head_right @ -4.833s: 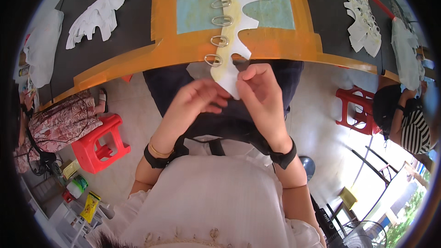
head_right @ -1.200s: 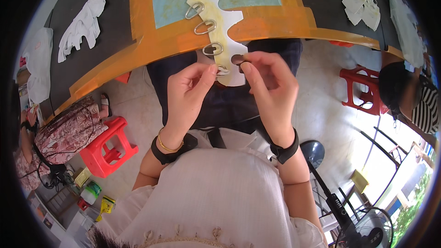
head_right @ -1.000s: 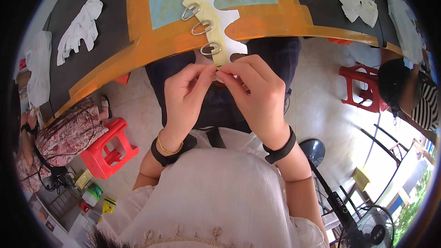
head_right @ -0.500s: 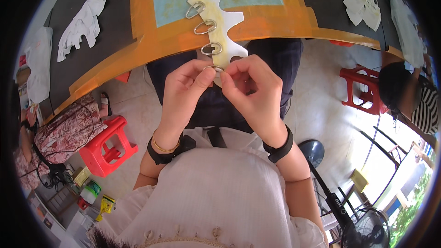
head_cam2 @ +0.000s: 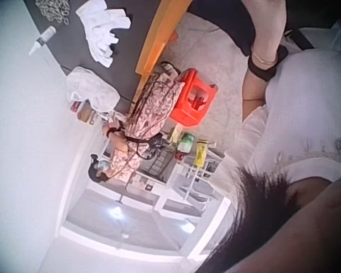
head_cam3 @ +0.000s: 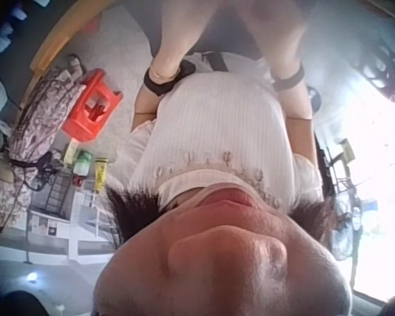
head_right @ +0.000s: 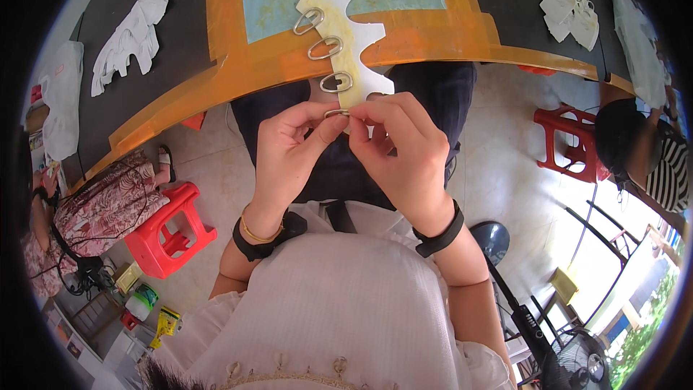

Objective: Attaching metal rings to pre-cut holes in shoe upper components.

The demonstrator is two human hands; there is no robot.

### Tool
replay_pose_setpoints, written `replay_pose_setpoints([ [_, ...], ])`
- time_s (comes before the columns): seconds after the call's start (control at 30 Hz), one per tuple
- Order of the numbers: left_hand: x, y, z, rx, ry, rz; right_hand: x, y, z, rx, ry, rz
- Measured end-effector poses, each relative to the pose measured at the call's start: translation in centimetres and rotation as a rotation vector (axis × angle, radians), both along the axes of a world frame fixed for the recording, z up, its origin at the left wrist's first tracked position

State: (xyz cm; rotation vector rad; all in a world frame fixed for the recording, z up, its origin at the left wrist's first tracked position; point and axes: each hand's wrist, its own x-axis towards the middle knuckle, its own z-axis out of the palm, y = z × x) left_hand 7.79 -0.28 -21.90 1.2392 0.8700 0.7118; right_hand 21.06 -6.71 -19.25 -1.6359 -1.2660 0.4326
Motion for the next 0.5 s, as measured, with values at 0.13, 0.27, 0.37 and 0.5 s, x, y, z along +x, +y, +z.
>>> replay_pose_setpoints([
  [0.13, 0.0, 0.1, 0.0, -0.004, 0.007, -0.001, 0.7, 0.4, 0.8, 0.017, 0.04, -0.013],
  [0.27, -0.3, 0.2, -0.1, -0.075, -0.028, -0.04, 1.3, 0.6, 1.3, -0.056, -0.067, 0.113],
  [0.37, -0.5, 0.4, 0.6, -0.108, -0.018, -0.053, 1.4, 0.6, 0.8, -0.029, -0.098, 0.143],
  [0.5, -0.5, 0.3, 0.6, -0.121, -0.055, -0.029, 1.5, 0.2, 1.3, -0.05, -0.043, 0.011],
])
